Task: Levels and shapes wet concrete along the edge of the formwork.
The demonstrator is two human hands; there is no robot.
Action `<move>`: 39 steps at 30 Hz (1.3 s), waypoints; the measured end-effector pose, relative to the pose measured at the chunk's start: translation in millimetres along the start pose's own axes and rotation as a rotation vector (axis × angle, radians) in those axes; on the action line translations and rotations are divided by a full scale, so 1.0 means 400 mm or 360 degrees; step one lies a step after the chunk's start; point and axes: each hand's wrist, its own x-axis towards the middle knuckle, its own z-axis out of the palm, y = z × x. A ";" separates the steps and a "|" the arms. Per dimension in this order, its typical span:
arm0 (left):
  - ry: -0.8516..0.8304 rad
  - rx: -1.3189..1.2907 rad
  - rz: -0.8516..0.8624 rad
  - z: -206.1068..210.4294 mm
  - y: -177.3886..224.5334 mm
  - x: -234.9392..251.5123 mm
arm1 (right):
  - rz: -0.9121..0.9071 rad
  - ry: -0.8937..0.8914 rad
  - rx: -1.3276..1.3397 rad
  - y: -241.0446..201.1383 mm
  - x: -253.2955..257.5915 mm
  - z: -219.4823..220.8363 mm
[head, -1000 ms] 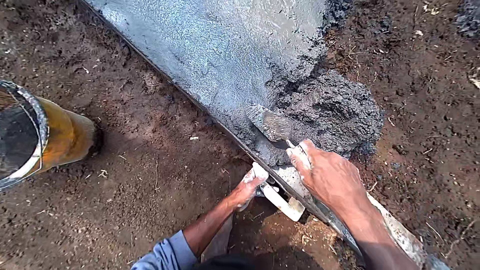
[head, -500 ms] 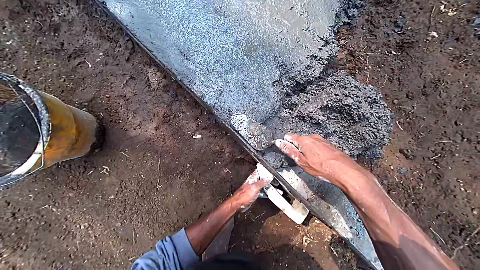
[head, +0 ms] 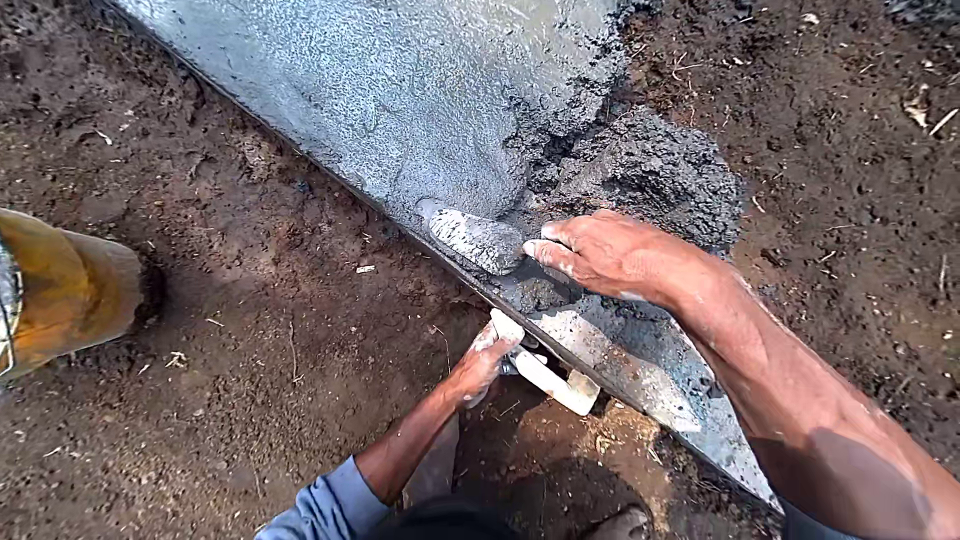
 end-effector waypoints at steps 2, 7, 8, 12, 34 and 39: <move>-0.0019 0.0006 -0.0014 -0.001 0.000 -0.001 | 0.0081 0.0069 0.0021 0.000 -0.066 0.028; -0.0044 -0.0025 -0.0023 0.008 -0.006 0.003 | 0.0278 -0.0023 -0.0043 0.042 -0.127 0.092; -0.0051 -0.0023 -0.0015 0.009 -0.009 0.004 | 0.0297 -0.0038 -0.0026 0.050 -0.132 0.104; -0.0033 -0.0016 -0.0008 0.015 -0.012 0.001 | 0.0404 -0.0075 0.0060 0.080 -0.167 0.149; -0.0008 0.0002 -0.0010 0.025 -0.027 0.005 | 0.0174 0.0580 -0.0002 0.042 -0.134 0.169; -0.0007 -0.0034 -0.0018 0.028 -0.027 0.005 | 0.0374 -0.0226 0.0232 -0.084 -0.185 0.015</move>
